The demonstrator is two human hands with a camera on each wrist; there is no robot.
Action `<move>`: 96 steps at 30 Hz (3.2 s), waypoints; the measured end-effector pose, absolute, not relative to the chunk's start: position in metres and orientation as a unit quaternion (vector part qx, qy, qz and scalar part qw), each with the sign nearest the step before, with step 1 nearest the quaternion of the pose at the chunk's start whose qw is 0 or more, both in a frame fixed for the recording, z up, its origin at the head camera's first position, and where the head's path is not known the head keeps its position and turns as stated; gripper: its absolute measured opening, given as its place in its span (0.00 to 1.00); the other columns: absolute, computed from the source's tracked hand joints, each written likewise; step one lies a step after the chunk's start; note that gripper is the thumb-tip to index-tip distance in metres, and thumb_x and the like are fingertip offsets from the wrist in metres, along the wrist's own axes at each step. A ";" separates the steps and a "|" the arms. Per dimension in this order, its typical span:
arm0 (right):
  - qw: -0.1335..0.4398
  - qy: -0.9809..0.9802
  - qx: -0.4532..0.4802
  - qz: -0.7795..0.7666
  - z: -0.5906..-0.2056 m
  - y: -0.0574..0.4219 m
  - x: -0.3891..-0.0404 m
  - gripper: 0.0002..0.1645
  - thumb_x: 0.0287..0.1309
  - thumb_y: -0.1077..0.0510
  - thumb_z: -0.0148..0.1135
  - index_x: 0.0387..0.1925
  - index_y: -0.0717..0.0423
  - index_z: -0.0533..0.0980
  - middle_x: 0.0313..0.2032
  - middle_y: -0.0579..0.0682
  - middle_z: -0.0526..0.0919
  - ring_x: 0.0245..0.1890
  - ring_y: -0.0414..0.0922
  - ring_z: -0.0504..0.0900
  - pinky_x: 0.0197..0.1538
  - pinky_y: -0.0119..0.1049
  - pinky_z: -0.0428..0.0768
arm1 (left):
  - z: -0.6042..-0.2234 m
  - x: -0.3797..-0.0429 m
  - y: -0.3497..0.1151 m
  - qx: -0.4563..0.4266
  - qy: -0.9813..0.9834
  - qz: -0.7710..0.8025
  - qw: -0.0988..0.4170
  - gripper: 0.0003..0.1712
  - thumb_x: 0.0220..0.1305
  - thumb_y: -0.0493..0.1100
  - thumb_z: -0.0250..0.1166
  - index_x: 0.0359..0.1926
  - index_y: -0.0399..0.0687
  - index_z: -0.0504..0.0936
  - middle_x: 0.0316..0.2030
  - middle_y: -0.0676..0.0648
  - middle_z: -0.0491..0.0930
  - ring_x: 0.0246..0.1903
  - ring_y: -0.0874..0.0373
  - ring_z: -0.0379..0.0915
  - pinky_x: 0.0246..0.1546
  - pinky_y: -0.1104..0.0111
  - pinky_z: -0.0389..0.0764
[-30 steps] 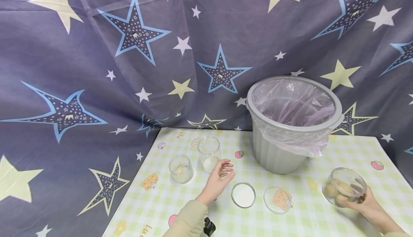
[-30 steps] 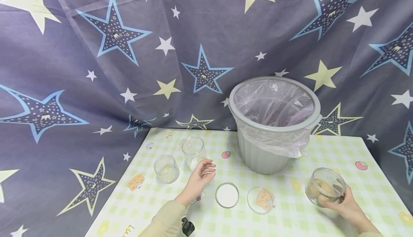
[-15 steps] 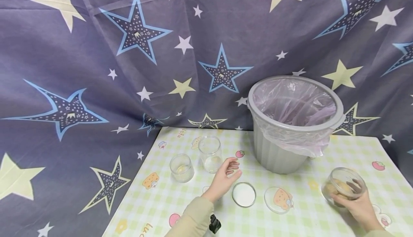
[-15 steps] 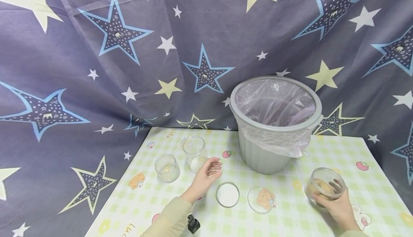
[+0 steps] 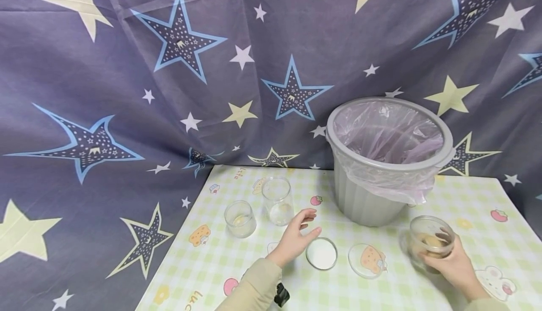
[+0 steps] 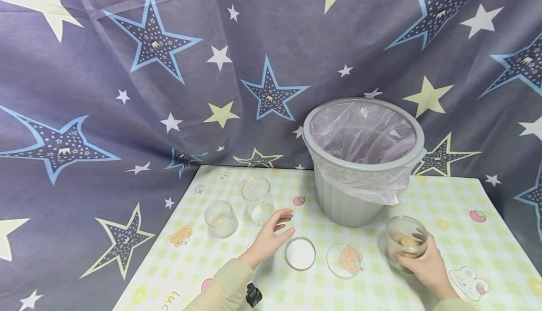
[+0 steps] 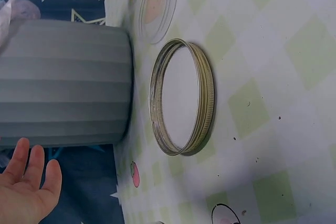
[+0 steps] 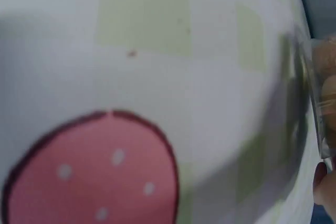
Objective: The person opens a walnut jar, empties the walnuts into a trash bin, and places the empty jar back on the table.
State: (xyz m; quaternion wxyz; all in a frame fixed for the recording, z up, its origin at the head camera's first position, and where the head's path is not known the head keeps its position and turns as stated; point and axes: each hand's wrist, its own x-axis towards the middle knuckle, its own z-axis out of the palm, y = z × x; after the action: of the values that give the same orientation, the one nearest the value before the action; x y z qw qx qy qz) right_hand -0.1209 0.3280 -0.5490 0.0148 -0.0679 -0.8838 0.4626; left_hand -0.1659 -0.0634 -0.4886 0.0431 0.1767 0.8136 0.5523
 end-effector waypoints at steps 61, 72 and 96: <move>0.142 -0.890 0.230 0.366 -0.489 0.183 -0.125 0.57 0.15 0.58 0.83 0.57 0.61 0.68 0.48 0.57 0.78 0.45 0.48 0.66 0.40 0.45 0.72 | -0.447 -0.153 -0.058 0.440 0.874 0.175 -0.110 0.45 0.52 0.63 0.68 0.69 0.61 0.62 0.65 0.44 0.60 0.64 0.51 0.60 0.62 0.58 0.68; 0.146 -0.893 0.265 0.333 -0.488 0.162 -0.126 0.57 0.16 0.56 0.82 0.56 0.67 0.67 0.46 0.54 0.79 0.42 0.46 0.69 0.37 0.35 0.73 | -0.449 -0.158 -0.060 0.510 0.846 0.090 -0.128 0.49 0.46 0.71 0.67 0.68 0.63 0.63 0.67 0.43 0.58 0.67 0.49 0.54 0.62 0.55 0.69; 0.092 -0.874 0.265 0.397 -0.495 0.144 -0.118 0.63 0.21 0.50 0.83 0.59 0.72 0.60 0.55 0.69 0.71 0.50 0.63 0.72 0.44 0.63 0.78 | -0.462 -0.170 -0.057 0.553 0.800 0.070 -0.222 0.39 0.51 0.67 0.65 0.61 0.56 0.70 0.51 0.42 0.70 0.48 0.56 0.73 0.48 0.71 0.78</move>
State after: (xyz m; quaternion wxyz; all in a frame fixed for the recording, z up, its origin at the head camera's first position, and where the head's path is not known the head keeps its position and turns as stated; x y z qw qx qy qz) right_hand -0.1181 0.1436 -0.4951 0.0916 0.2652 -0.8737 0.3973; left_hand -0.1700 -0.0574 -0.4616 -0.2217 0.5535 0.7997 0.0704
